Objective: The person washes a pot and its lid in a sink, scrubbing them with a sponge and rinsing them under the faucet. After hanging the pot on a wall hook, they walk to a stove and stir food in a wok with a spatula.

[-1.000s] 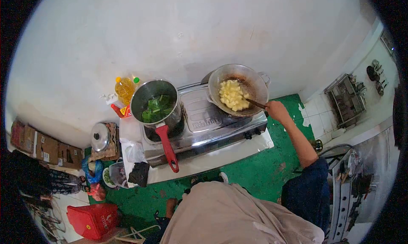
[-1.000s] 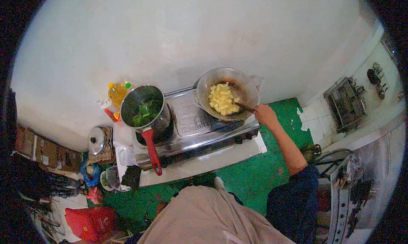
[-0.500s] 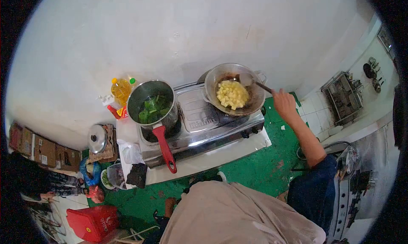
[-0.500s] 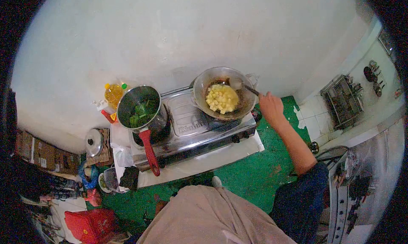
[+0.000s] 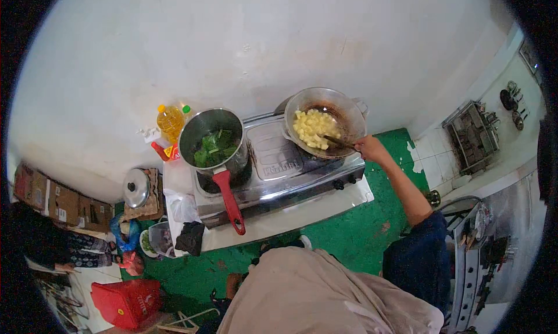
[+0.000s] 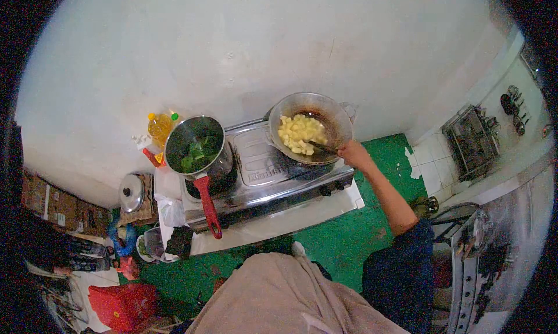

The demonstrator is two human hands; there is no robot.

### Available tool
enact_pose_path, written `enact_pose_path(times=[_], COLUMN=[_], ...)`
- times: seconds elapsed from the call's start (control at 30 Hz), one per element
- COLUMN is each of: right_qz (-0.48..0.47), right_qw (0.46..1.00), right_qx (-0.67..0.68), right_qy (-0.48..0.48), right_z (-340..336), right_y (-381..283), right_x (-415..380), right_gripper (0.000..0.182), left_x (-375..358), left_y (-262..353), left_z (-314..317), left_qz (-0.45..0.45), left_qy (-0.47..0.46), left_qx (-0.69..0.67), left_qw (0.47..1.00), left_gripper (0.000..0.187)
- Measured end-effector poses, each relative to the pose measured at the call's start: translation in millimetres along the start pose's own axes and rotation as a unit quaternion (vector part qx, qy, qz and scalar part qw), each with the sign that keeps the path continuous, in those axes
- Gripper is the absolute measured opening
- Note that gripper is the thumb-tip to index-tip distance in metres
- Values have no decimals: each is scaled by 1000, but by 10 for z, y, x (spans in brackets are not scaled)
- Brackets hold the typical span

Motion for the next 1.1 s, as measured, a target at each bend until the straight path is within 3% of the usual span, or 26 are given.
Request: enact_pose_path(times=[0.07,0.17,0.5,0.53,0.57,0.6,0.63,0.7,0.8,0.83,0.97,1.07,1.1], right_qz=[53,-69,17,31,43,46,47,42,19,6,-60,30,3], right_qw=[992,984,910,900,888,894,900,921,957,968,990,997,999], right_qx=[115,-68,-324,-340,-356,-347,-338,-308,-237,-207,-85,72,37], right_qy=[8,151,257,273,288,279,270,236,163,142,93,-11,25], right_z=[18,-67,-458,-443,-423,-394,-361,-263,-109,-55,45,40,1], right_y=[-78,-175,-396,-241,-124,-46,9,71,120,109,-52,-75,-95], right_x=[-127,-262,-706,-594,-514,-472,-440,-366,-298,-269,-256,-304,-331], right_gripper=[24,20,20,20,20,19,18,17,19,21,26,27,27], left_x=[-78,-26,7,-535,-535,-275,-197,-32,-113,-527,-565,-511,-478], left_y=[3,-58,-86,-43,-89,0,-86,-69,-125,53,-32,-42,-28], left_z=[32,50,87,106,121,-156,-16,19,57,36,173,73,0], left_qz=[0,4,32,32,20,6,3,8,105,105,73,46,36], left_qy=[0,-3,-21,-21,84,187,188,6,35,34,82,119,132], left_qx=[7,15,42,42,27,12,11,-37,-159,-158,-122,-95,-86], left_qw=[1000,1000,998,998,996,982,982,999,981,981,987,987,987], left_gripper=[12,12,11,11,11,10,10,10,13,13,14,14,14])
Point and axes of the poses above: each hand's wrist, its own x-axis towards the middle knuckle, its own z-axis out of the palm, y = z × x, the point moved 5 cm from there along x, towards the middle knuckle, and after that the axes turned 13 degrees about -y, right-handed, at the moved point
